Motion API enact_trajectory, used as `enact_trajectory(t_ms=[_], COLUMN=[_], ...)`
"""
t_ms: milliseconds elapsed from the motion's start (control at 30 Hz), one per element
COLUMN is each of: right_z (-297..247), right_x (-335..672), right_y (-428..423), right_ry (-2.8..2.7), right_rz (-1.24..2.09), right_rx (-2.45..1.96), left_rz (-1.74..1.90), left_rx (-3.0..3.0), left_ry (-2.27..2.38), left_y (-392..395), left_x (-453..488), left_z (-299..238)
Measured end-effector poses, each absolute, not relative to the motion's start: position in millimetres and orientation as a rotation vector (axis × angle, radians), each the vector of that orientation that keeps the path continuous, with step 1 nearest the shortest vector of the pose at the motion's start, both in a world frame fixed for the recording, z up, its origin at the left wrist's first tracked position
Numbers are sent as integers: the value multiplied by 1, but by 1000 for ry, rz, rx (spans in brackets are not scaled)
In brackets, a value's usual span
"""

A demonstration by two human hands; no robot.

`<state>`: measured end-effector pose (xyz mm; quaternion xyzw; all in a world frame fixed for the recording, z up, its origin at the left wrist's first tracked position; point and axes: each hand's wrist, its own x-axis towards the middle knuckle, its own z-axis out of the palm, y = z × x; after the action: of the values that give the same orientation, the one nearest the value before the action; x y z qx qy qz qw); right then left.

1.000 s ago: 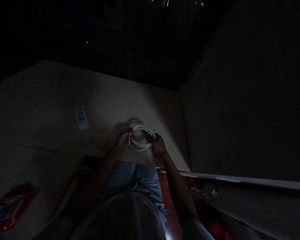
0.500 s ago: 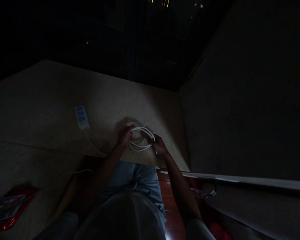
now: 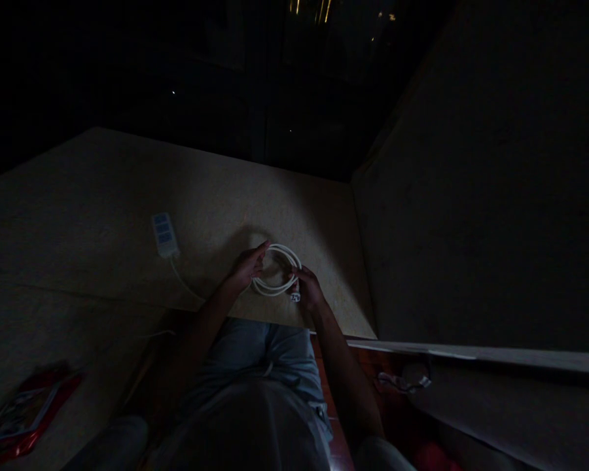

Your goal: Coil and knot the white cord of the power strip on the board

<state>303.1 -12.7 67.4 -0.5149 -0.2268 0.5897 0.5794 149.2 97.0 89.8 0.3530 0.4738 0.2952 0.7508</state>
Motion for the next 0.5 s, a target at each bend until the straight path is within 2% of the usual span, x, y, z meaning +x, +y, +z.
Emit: enact_trajectory(t_ms=[300,500], right_z=[61,69], right_x=[306,310], right_y=[-5,-3], right_ry=[-547,-658], right_rz=[1279,1234], right_rx=[-1188,-1170], left_rz=[727,781], left_rx=[708,950], left_ry=[1010,922], left_y=[100,98], left_x=[150,149], left_z=[94,132])
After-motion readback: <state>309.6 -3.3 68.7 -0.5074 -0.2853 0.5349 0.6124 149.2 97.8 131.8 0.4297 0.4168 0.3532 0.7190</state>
